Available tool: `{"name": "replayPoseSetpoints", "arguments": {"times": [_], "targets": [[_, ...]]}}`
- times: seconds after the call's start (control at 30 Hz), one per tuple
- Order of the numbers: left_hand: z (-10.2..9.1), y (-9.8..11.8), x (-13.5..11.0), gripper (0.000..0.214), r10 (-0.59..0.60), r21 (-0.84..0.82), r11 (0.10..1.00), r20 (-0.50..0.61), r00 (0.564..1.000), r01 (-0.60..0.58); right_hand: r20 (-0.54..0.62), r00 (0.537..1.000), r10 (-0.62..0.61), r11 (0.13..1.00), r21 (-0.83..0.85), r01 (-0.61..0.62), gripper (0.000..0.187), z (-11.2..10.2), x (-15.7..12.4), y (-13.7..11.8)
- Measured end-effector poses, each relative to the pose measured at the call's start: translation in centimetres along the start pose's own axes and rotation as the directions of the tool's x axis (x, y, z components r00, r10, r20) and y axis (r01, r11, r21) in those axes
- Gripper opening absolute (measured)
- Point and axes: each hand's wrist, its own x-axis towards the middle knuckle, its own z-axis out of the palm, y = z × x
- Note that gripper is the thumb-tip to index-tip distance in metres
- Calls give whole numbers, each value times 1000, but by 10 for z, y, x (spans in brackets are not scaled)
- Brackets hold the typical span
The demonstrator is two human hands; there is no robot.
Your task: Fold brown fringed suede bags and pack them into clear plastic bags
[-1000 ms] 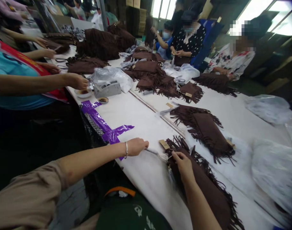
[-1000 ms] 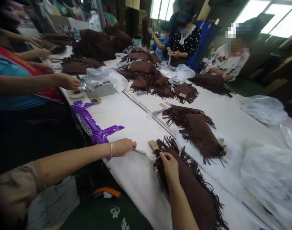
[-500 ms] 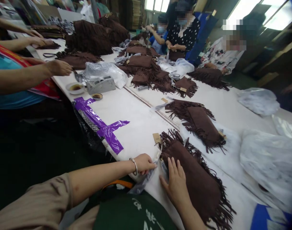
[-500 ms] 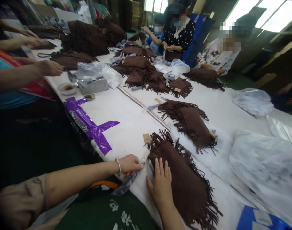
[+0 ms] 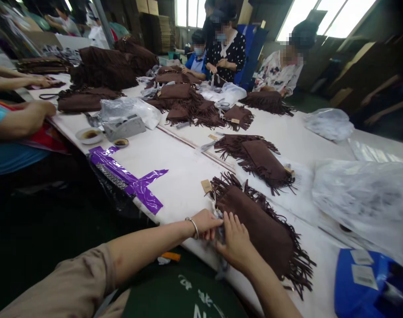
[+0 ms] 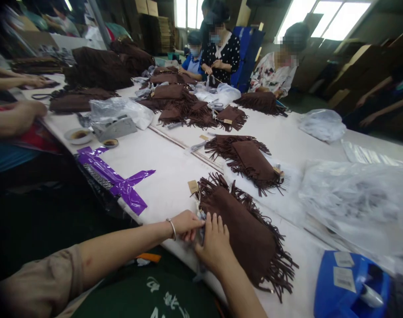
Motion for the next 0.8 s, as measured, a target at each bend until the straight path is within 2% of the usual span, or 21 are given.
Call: {"name": "replayPoseSetpoints", "arguments": {"times": [0.1, 0.23, 0.3, 0.37, 0.43, 0.53, 0.6, 0.67, 0.73, 0.8], "targets": [[-1, -4, 1, 52, 58, 75, 996, -66, 996, -53, -156, 987, 36, 993, -104, -52, 84, 21, -8, -14], [11, -16, 10, 53, 98, -59, 993, -49, 994, -101, -373, 927, 48, 976, -179, -123, 73, 39, -14, 6], [17, -21, 12, 59, 68, -186, 980, -27, 997, -72, -391, 921, -1, 976, -201, -84, 67, 37, -11, 24], [17, -23, 12, 68, 33, -335, 942, 12, 999, -27, -344, 936, -74, 980, -199, 4, 61, 27, -5, 42], [11, -21, 10, 74, 31, -486, 874, 81, 996, 12, -269, 957, -104, 987, -146, 66, 61, 8, 3, 57], [-7, -14, 14, 73, 140, -717, 697, 136, 981, 0, -151, 987, -58, 998, -26, 55, 68, -37, 13, 71], [-18, -8, 23, 68, 183, -850, 525, 68, 981, -39, -77, 997, -14, 1000, 10, 15, 70, -72, 19, 74], [-24, 0, 36, 64, 162, -925, 374, -8, 987, -69, -5, 1000, 2, 1000, 24, -2, 67, -105, 21, 73], [-25, 10, 49, 59, 134, -955, 287, -44, 990, -81, 73, 997, -33, 997, 65, 28, 62, -134, 22, 68], [-23, 19, 56, 45, 108, -964, 249, -72, 992, -97, 142, 985, -100, 988, 130, 81, 56, -158, 19, 65]]}}
